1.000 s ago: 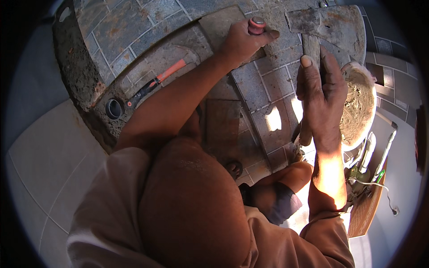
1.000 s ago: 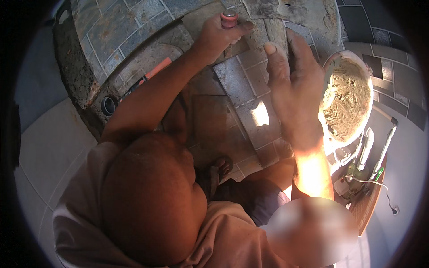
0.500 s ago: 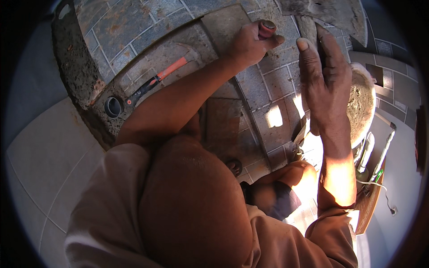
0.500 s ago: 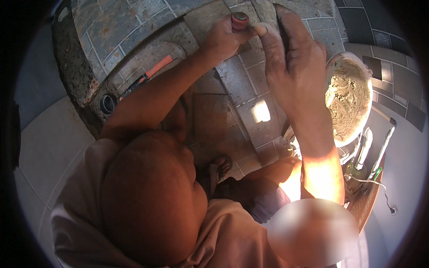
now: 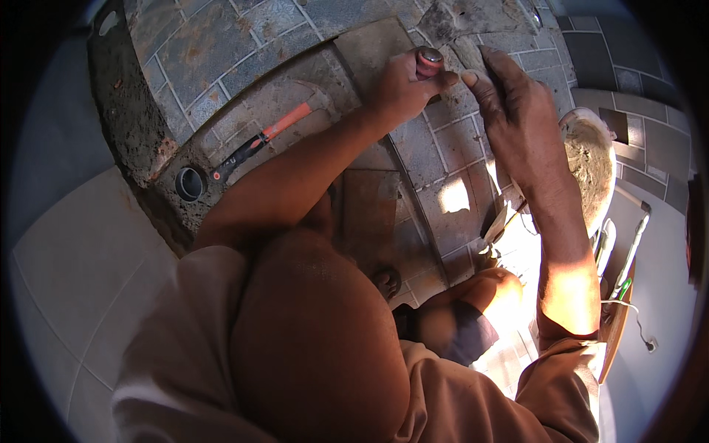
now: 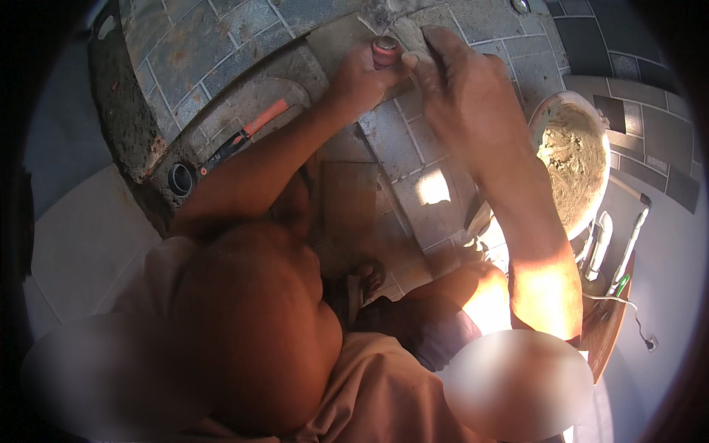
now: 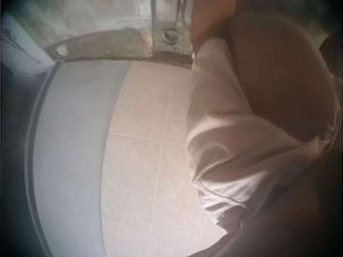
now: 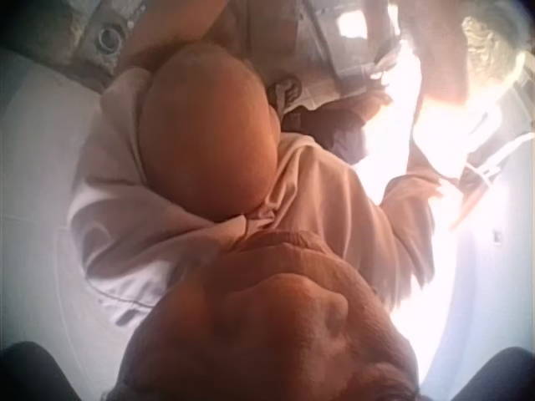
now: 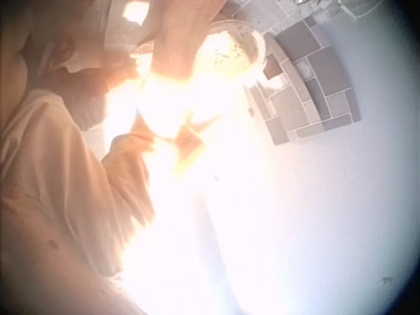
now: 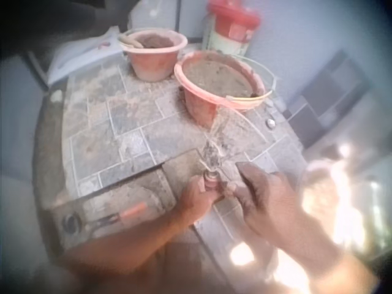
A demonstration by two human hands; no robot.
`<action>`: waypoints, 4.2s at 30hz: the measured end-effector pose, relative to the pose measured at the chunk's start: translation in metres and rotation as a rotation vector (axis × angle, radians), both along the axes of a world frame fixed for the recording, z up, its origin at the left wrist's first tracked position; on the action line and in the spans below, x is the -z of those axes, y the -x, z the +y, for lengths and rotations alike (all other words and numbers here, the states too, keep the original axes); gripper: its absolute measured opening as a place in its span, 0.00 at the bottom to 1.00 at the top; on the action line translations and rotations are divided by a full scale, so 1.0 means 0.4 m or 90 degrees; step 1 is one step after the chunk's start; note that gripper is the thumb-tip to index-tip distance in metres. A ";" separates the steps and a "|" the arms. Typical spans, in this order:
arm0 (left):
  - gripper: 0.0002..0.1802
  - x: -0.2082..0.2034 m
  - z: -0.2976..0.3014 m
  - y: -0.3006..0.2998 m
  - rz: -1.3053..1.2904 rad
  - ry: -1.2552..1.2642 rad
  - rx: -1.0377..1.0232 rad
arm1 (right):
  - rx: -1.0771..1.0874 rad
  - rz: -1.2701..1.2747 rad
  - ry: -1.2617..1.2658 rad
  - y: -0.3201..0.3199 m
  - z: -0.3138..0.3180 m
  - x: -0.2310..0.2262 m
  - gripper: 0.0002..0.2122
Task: The person is sitting on the floor applying cement mortar to the back of a tile using a trowel. They place the tile into a gap in the existing floor tiling, press it down, and use a hammer to tap it into alignment. The person repeats this process for multiple tiles, ensuring they fit flush with the surrounding surface.
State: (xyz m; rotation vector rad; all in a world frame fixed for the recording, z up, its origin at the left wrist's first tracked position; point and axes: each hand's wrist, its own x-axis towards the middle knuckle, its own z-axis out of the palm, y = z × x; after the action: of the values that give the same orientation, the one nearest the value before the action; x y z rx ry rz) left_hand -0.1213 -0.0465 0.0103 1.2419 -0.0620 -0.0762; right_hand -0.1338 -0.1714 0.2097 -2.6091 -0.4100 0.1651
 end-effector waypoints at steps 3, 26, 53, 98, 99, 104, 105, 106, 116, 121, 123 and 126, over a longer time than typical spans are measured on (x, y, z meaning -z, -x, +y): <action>0.19 0.003 0.022 0.016 0.027 -0.035 0.006 | 0.015 -0.023 -0.042 0.016 0.016 -0.003 0.16; 0.20 -0.025 0.021 -0.003 0.051 -0.004 -0.009 | 0.091 0.028 -0.084 0.001 0.043 -0.053 0.22; 0.19 0.018 0.029 0.005 0.061 -0.003 -0.042 | 0.002 -0.001 0.085 -0.017 0.041 0.009 0.18; 0.50 -0.140 0.203 0.212 0.224 -0.618 0.516 | -0.139 -0.011 -0.088 0.304 0.024 0.326 0.38; 0.53 -0.146 0.188 0.232 0.224 -0.622 0.531 | -0.149 0.023 -0.019 0.324 0.022 0.313 0.39; 0.41 -0.155 0.194 0.284 0.069 -0.532 0.324 | -0.050 0.138 0.011 0.395 -0.047 0.360 0.26; 0.38 -0.155 0.209 0.279 -0.009 -0.457 0.262 | 0.015 0.155 -0.021 0.392 -0.068 0.367 0.22; 0.32 -0.183 0.228 0.270 0.022 -0.428 0.191 | 0.072 0.169 -0.062 0.382 -0.083 0.375 0.18; 0.08 -0.269 0.607 0.618 0.343 -0.404 -0.076 | 0.571 -0.015 0.071 0.173 -0.207 0.534 0.18; 0.08 -0.474 0.638 0.829 0.389 -0.475 -0.134 | 0.691 -0.043 0.258 0.102 -0.162 0.583 0.19; 0.08 -0.548 0.653 0.851 0.386 -0.525 -0.180 | 0.641 -0.039 0.291 0.112 -0.144 0.565 0.20; 0.08 -0.610 0.661 0.817 0.377 -0.558 -0.216 | 0.633 -0.037 0.265 0.122 -0.140 0.538 0.21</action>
State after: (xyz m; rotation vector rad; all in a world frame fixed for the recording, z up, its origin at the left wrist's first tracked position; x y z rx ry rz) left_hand -0.4479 0.2180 0.2545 2.0330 0.7677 -0.1856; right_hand -0.1824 -0.2276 -0.0054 -2.8753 1.0037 -0.1865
